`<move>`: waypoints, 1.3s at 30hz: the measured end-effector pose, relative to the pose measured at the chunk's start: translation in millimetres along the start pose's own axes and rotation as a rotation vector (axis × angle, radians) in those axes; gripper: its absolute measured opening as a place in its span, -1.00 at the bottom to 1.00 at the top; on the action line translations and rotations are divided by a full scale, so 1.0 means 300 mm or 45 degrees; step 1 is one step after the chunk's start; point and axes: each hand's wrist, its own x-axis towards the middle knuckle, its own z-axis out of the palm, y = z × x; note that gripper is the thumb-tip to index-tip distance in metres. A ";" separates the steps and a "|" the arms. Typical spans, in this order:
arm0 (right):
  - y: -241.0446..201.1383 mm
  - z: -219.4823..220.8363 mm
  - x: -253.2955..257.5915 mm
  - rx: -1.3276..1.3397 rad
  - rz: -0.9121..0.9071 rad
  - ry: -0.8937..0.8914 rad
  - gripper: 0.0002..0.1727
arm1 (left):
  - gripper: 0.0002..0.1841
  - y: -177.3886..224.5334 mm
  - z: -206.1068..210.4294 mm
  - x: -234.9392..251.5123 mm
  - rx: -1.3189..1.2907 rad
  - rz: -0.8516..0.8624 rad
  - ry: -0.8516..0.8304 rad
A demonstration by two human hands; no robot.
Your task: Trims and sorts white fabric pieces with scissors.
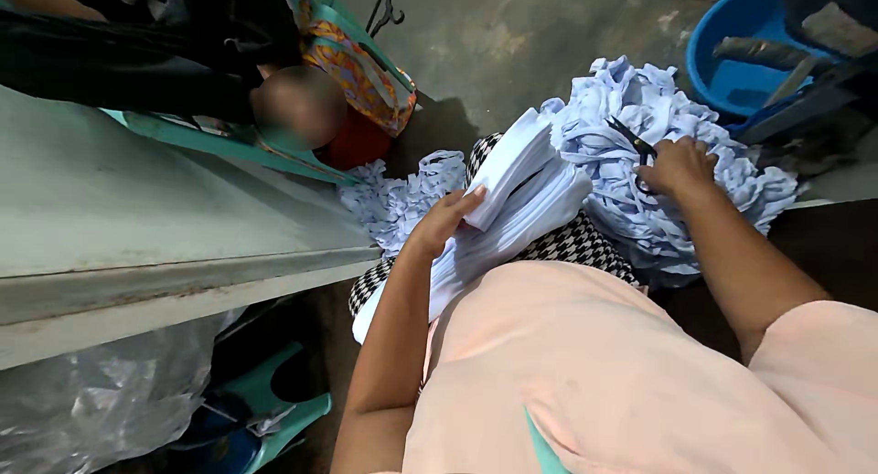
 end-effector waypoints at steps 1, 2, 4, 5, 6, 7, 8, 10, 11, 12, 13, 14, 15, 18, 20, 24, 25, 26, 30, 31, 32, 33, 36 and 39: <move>-0.022 -0.016 -0.009 0.006 -0.045 0.033 -0.39 | -0.49 0.001 0.001 -0.009 -0.036 0.018 -0.022; -0.045 -0.034 -0.021 0.018 -0.091 0.057 -0.40 | -0.52 0.006 0.006 -0.023 -0.070 0.031 -0.025; -0.093 -0.071 -0.051 0.148 -0.233 0.079 -0.42 | -0.58 0.030 0.003 -0.040 -0.157 0.064 -0.042; -0.121 -0.091 -0.070 0.264 -0.323 0.057 -0.43 | -0.61 0.052 -0.007 -0.043 -0.196 0.077 -0.063; -0.150 -0.111 -0.097 0.392 -0.421 -0.002 -0.48 | -0.64 0.076 -0.013 -0.046 -0.201 0.090 -0.060; -0.187 -0.133 -0.132 0.541 -0.527 -0.117 -0.57 | -0.65 0.105 -0.019 -0.050 -0.188 0.100 -0.047; -0.227 -0.153 -0.176 0.704 -0.636 -0.303 -0.66 | -0.66 0.135 -0.022 -0.054 -0.158 0.119 -0.021; -0.312 -0.167 -0.269 1.016 -0.826 -0.754 -0.60 | -0.67 0.198 -0.021 -0.057 -0.116 0.176 0.034; -0.353 -0.158 -0.312 1.138 -0.859 -0.976 -0.46 | -0.68 0.227 -0.019 -0.056 -0.109 0.211 0.043; -0.393 -0.146 -0.351 1.235 -0.845 -1.168 -0.31 | -0.69 0.254 -0.013 -0.054 -0.112 0.249 0.046; -0.429 -0.129 -0.382 1.331 -0.810 -1.321 -0.18 | -0.70 0.277 -0.005 -0.055 -0.118 0.288 0.047; -0.461 -0.104 -0.390 1.488 -0.728 -1.395 -0.06 | -0.70 0.297 0.008 -0.058 -0.126 0.324 0.057; -0.493 -0.094 -0.394 1.638 -0.624 -1.400 0.02 | -0.70 0.312 0.022 -0.065 -0.121 0.354 0.067; -0.575 -0.150 -0.373 1.950 -0.372 -1.165 -0.08 | -0.64 0.327 0.073 -0.075 -0.003 0.478 0.123; -0.599 -0.211 -0.346 2.008 -0.347 -0.990 -0.24 | -0.63 0.323 0.109 -0.046 0.054 0.580 0.185; -0.622 -0.336 -0.323 1.953 -0.329 -0.631 -0.54 | -0.57 0.337 0.187 0.003 0.051 0.727 0.237; -0.616 -0.364 -0.321 1.915 -0.355 -0.560 -0.59 | -0.56 0.345 0.205 0.012 0.035 0.773 0.216; -0.607 -0.393 -0.316 1.871 -0.401 -0.492 -0.61 | -0.56 0.352 0.219 0.023 0.020 0.829 0.170; -0.523 -0.624 -0.273 1.751 -0.620 -0.233 -0.66 | -0.55 0.353 0.215 0.058 0.096 1.000 -0.020; -0.484 -0.699 -0.256 1.683 -0.660 -0.149 -0.67 | -0.54 0.347 0.202 0.062 0.104 1.005 -0.036; -0.439 -0.775 -0.241 1.602 -0.674 -0.062 -0.67 | -0.53 0.335 0.185 0.066 0.096 1.002 -0.044; -0.390 -0.851 -0.226 1.494 -0.670 0.029 -0.66 | -0.52 0.322 0.164 0.069 0.083 0.990 -0.037; -0.218 -1.047 -0.139 1.115 -0.470 0.356 -0.49 | -0.48 0.280 0.091 0.077 0.025 0.903 0.040; -0.074 -1.189 -0.062 0.899 -0.240 0.458 -0.53 | -0.48 0.242 0.019 0.074 -0.017 0.786 0.184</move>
